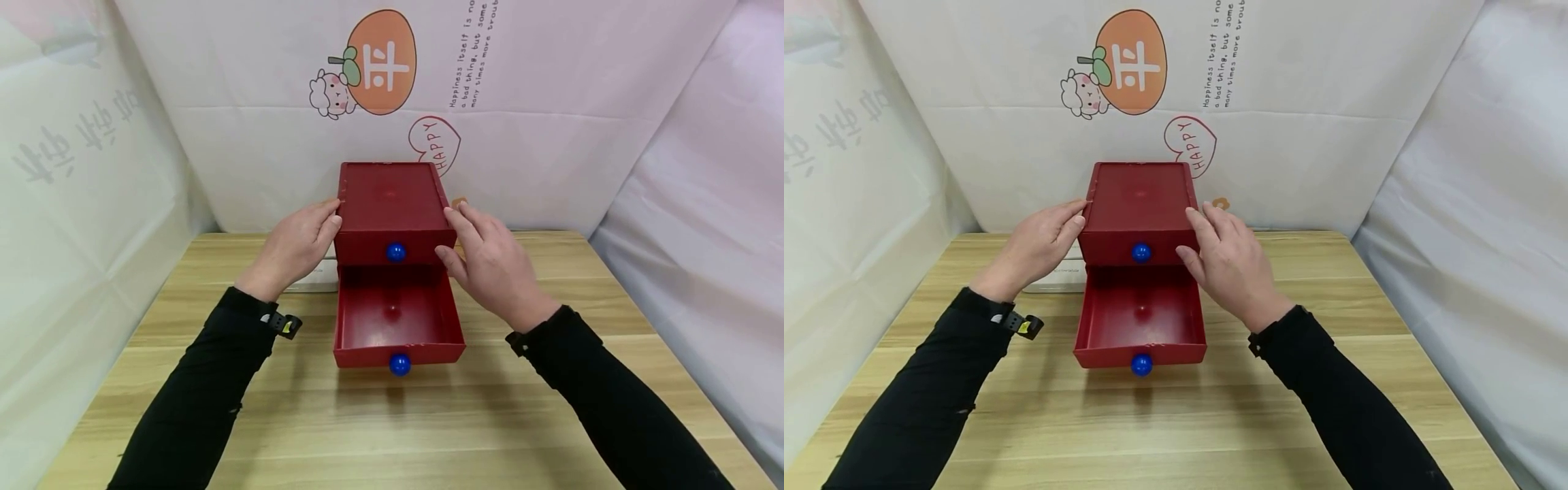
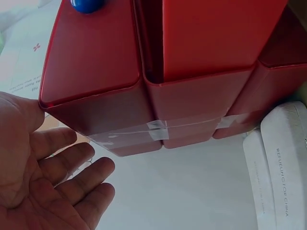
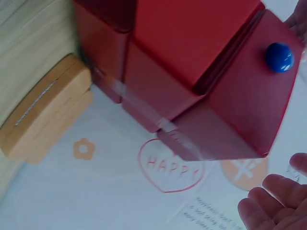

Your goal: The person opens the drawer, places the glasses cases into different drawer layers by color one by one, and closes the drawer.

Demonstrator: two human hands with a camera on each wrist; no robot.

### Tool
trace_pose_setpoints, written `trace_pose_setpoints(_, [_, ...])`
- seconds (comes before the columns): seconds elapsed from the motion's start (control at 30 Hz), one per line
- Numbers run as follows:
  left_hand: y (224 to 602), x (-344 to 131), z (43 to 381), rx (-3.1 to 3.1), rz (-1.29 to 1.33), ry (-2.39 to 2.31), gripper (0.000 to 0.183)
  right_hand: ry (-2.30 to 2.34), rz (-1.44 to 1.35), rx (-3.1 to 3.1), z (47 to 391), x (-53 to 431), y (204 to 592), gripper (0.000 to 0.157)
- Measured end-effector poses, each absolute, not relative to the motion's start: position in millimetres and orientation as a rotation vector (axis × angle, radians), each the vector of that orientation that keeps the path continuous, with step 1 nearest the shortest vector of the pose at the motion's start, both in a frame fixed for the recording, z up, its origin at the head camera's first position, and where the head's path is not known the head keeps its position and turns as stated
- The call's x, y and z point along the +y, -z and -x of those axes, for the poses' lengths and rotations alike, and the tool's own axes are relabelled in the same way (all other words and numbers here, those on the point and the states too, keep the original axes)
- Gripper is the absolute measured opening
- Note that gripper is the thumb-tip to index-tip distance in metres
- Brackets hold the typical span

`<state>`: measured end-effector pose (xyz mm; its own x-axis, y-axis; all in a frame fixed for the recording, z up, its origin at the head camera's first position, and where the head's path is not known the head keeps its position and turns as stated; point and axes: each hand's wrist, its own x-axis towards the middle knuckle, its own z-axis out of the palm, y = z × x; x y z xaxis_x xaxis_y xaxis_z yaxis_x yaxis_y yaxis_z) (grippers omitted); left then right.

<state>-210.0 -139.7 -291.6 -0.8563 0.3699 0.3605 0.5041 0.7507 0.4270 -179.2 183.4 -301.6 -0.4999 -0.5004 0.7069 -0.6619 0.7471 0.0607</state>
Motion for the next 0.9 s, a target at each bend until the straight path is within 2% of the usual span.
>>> trace_pose_setpoints(0.37, [303.7,-160.9,200.5,-2.746,0.605,0.765,0.060,-0.356,-0.821,-2.384,198.5,187.5,308.9,0.070])
trace_pose_setpoints(0.9, [363.5,-196.6,212.5,-2.989,0.517,0.521,0.060,-0.387,-0.767,-2.579,208.2,190.6,312.4,0.070])
